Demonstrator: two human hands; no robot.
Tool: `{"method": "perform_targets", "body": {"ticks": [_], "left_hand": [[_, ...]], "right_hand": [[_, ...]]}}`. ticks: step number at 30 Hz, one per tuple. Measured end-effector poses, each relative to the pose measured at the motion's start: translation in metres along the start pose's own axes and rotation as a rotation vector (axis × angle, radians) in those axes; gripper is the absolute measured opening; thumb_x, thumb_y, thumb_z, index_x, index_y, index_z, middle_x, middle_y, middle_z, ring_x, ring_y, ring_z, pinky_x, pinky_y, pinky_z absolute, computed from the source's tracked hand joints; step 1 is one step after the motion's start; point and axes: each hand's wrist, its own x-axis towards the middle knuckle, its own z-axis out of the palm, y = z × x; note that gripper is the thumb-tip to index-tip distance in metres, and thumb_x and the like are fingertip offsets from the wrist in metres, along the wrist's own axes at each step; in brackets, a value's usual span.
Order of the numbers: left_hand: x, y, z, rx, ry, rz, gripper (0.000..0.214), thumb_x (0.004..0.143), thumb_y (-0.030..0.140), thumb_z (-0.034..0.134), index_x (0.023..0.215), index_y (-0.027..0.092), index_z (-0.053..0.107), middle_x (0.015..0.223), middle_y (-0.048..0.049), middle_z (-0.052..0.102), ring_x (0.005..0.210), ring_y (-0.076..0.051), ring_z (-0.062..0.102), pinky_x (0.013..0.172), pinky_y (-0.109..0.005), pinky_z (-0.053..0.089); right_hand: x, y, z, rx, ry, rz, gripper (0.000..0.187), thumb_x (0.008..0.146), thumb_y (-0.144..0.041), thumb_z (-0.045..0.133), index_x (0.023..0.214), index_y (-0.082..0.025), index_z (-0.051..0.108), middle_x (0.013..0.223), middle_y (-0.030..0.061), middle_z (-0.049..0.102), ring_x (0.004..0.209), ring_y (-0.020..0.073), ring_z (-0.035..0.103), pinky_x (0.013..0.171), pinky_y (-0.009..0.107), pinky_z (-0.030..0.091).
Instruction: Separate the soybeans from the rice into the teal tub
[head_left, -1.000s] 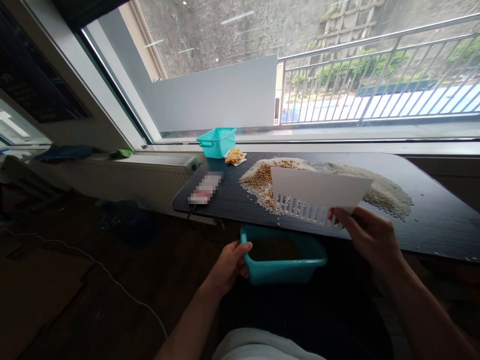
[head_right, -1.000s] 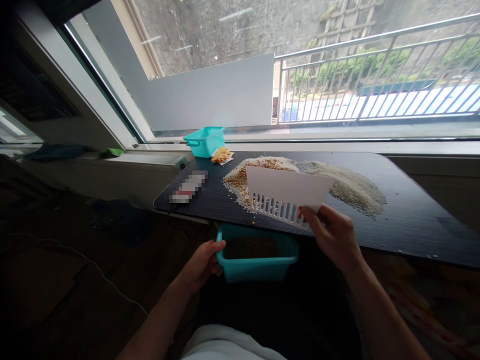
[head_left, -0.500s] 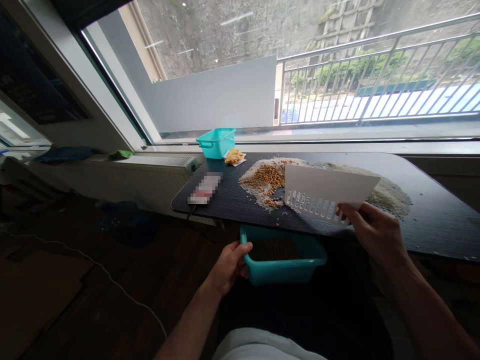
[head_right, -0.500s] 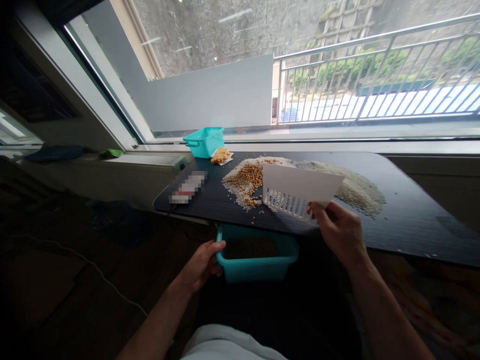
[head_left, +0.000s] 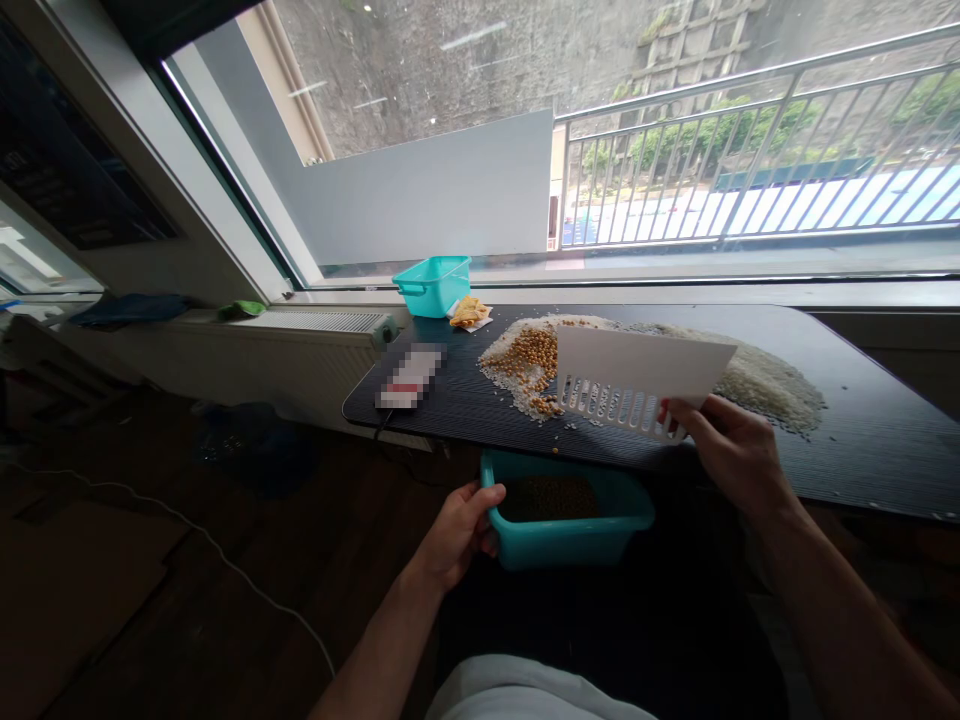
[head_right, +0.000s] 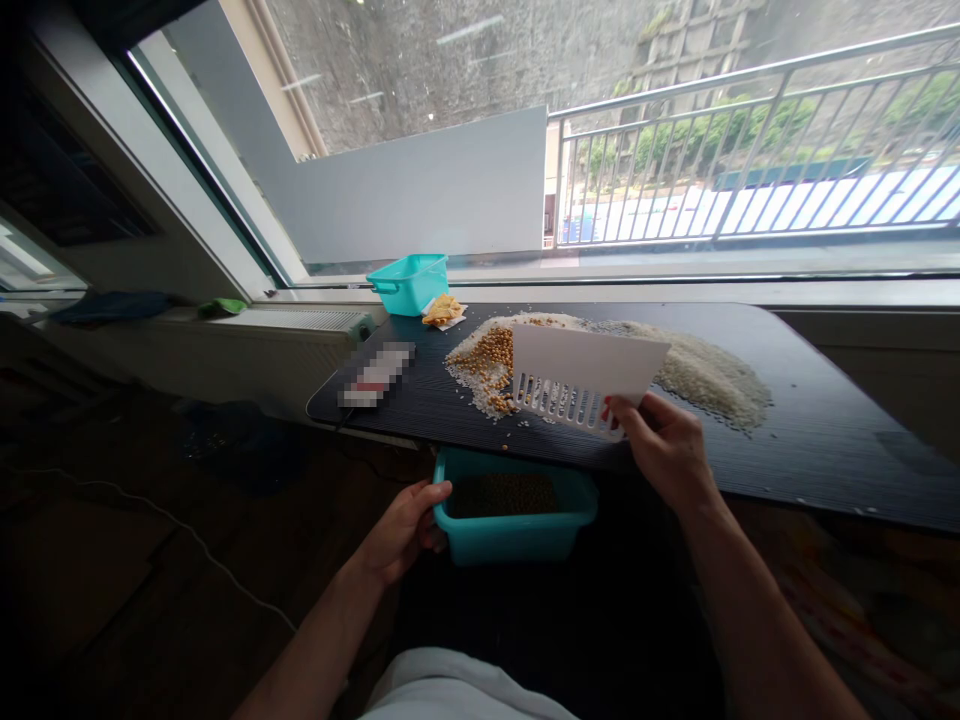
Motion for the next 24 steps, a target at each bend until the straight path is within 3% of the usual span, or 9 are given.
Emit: {"method": "perform_targets", "body": {"ticks": [24], "left_hand": [[0.0012,-0.0014,-0.0006,0.006,-0.006,0.012,0.046,0.062,0.048,0.078,0.057,0.02,0.042,0.04,0.0107,0.035,0.032,-0.006,0.038,0.037,-0.02,0.033]], "right_hand": [[0.0018,0.0025,0.0008,0.088,-0.094,-0.022,0.03,0.068,-0.048,0.067,0.064,-0.018,0.067,0.061,0.0021,0.064,0.061,0.0162,0.054,0.061,0.029,0.043]]}}
